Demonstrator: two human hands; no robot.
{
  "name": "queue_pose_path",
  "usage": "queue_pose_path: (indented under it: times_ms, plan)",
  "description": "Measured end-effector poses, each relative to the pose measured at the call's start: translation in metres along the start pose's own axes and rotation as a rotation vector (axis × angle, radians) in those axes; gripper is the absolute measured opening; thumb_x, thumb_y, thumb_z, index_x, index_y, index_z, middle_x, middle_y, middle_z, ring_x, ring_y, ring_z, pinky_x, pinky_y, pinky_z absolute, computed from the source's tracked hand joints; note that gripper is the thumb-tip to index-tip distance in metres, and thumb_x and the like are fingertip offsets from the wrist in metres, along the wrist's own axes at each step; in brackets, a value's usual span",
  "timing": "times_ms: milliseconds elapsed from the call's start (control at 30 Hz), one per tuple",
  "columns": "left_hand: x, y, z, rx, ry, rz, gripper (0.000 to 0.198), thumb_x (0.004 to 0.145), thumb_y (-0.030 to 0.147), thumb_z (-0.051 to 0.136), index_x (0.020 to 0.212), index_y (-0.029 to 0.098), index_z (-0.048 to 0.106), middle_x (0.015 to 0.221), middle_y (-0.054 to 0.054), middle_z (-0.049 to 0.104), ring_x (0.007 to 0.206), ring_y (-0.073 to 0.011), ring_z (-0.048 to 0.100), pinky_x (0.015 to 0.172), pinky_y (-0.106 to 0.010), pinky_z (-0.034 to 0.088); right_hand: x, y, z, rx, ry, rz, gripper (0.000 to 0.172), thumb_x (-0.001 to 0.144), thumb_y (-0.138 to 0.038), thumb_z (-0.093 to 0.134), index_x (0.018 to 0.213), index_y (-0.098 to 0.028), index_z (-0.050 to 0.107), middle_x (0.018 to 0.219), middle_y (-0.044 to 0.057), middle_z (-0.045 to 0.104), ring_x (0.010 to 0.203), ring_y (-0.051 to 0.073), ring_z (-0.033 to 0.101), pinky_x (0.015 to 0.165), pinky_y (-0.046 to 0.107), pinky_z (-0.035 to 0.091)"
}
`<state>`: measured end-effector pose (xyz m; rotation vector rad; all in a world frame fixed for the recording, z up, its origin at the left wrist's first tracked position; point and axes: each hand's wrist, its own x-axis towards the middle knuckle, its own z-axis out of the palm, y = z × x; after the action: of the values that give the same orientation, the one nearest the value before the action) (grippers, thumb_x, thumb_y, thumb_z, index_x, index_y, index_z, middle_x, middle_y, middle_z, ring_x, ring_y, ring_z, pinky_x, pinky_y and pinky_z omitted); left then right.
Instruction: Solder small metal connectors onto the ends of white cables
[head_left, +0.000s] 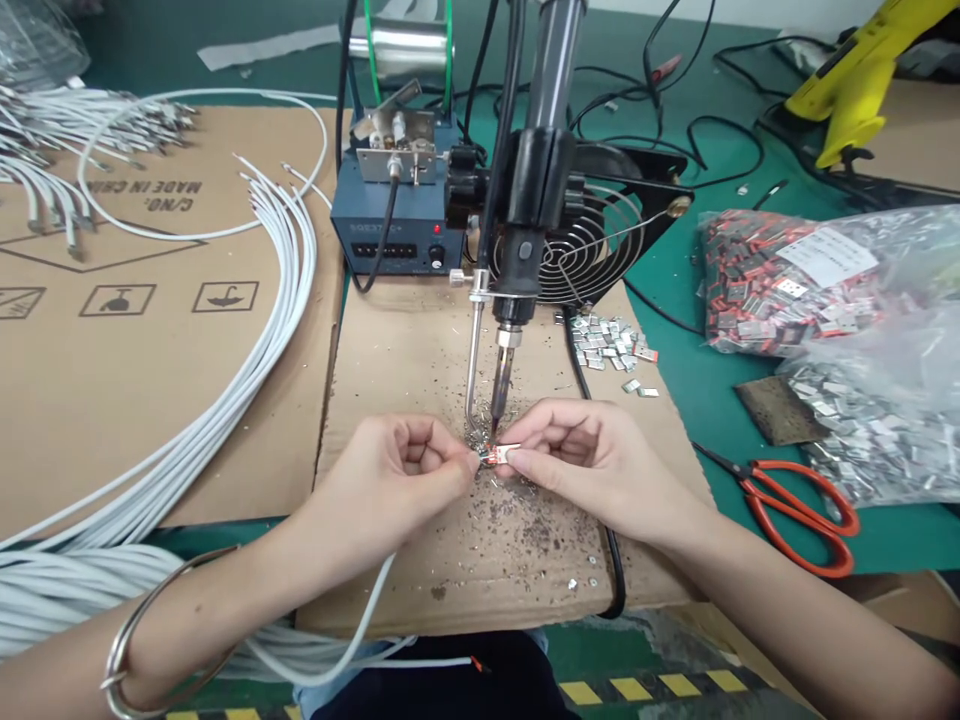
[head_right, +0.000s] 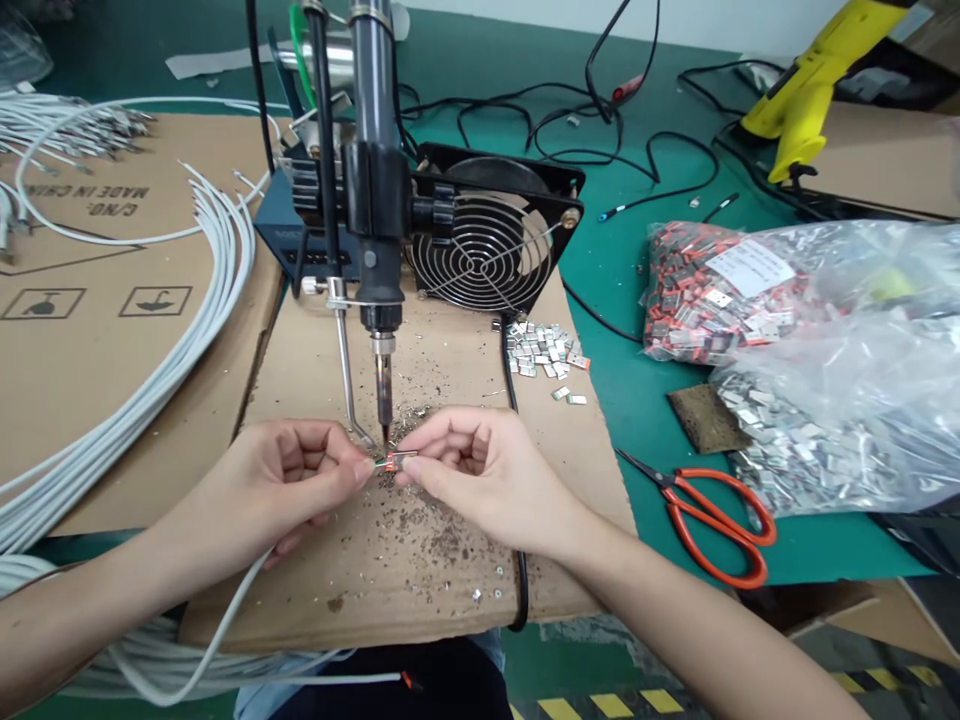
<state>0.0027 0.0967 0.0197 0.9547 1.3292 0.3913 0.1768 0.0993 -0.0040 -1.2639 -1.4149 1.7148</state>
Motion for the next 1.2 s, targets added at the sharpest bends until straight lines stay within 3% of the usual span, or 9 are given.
queue_pose_path:
  times_ms: [300,1200]
  plan:
    - [0.0010,-0.0007,-0.0014,0.025,0.003,0.004,0.010,0.068,0.019,0.059,0.059,0.017,0.055,0.033,0.011,0.041,0.025,-0.0042,0.032,0.026,-0.015,0.021,0.0001,0.0011,0.0005,0.045,0.009,0.009,0.008,0.070,-0.023,0.069,0.073,-0.017,0.064,0.065,0.002,0.071,0.059,0.012,0.064,0.054,0.023,0.049]
    - [0.0018,0.0008,-0.0031,0.095,-0.007,-0.063,0.016,0.076,0.017,0.056,0.060,0.015,0.054,0.035,0.010,0.042,0.025,-0.0023,0.034,0.025,-0.010,0.025,-0.0007,0.0051,0.0005,-0.020,0.008,-0.035,0.008,0.071,-0.022,0.067,0.075,-0.015,0.065,0.066,0.003,0.071,0.057,0.011,0.061,0.052,0.022,0.047]
